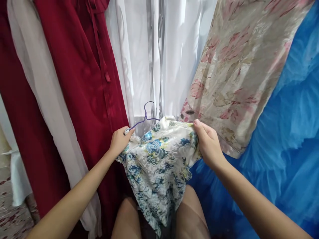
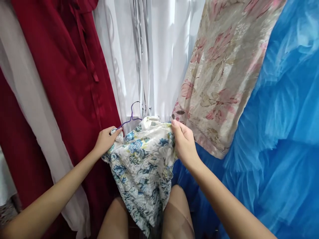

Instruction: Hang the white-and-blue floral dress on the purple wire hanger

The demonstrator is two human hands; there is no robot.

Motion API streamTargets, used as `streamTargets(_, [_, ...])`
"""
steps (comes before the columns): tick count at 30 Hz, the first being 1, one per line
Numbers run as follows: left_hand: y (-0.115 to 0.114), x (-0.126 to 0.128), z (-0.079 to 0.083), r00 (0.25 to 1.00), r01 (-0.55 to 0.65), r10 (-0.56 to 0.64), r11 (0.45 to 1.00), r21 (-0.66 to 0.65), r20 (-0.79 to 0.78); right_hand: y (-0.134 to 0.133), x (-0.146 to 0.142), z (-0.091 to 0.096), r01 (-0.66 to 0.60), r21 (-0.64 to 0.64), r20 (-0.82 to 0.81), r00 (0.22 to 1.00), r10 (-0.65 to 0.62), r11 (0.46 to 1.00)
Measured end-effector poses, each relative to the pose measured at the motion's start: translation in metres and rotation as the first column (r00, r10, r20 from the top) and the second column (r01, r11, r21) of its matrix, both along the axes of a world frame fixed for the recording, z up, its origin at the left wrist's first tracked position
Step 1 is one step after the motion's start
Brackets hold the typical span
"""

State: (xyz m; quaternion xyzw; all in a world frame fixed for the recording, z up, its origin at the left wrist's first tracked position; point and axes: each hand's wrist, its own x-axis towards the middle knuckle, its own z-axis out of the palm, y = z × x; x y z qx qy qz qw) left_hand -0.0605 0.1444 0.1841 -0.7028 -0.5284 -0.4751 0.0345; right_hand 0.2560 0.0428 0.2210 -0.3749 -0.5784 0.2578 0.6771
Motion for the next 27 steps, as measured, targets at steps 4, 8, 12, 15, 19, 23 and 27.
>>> streamTargets(4, [0.014,0.001,-0.003,0.986,0.132,-0.124,0.989,-0.063,0.11,-0.007,-0.004,0.005,-0.133,-0.086,-0.079,0.989,0.127,0.987])
streamTargets(8, [0.015,0.0,-0.013,0.933,0.243,-0.183,0.955,-0.168,0.31,-0.035,-0.011,-0.001,-0.559,-0.165,0.063,0.816,0.574,0.812])
streamTargets(12, [-0.005,0.013,-0.021,0.859,0.29,-0.165,0.937,-0.196,0.485,-0.069,-0.024,-0.015,-0.728,-0.355,0.418,0.438,0.796,0.587])
streamTargets(15, [-0.033,0.041,-0.016,0.718,0.459,-0.242,0.869,-0.182,0.652,-0.062,-0.031,-0.037,-0.545,-0.194,0.69,0.516,0.509,0.816])
streamTargets(19, [-0.076,0.088,-0.001,0.336,0.807,-0.407,0.589,-0.038,0.849,-0.026,-0.043,-0.075,-0.343,0.108,0.818,0.564,0.113,0.933])
streamTargets(23, [-0.103,0.113,0.006,0.068,0.904,-0.423,0.409,0.124,0.904,-0.007,-0.045,-0.101,-0.229,0.26,0.801,0.594,-0.077,0.938])
streamTargets(27, [-0.096,0.101,-0.001,0.04,0.865,-0.436,0.466,0.187,0.899,-0.005,-0.014,-0.118,-0.131,0.32,0.807,0.556,-0.198,0.938])
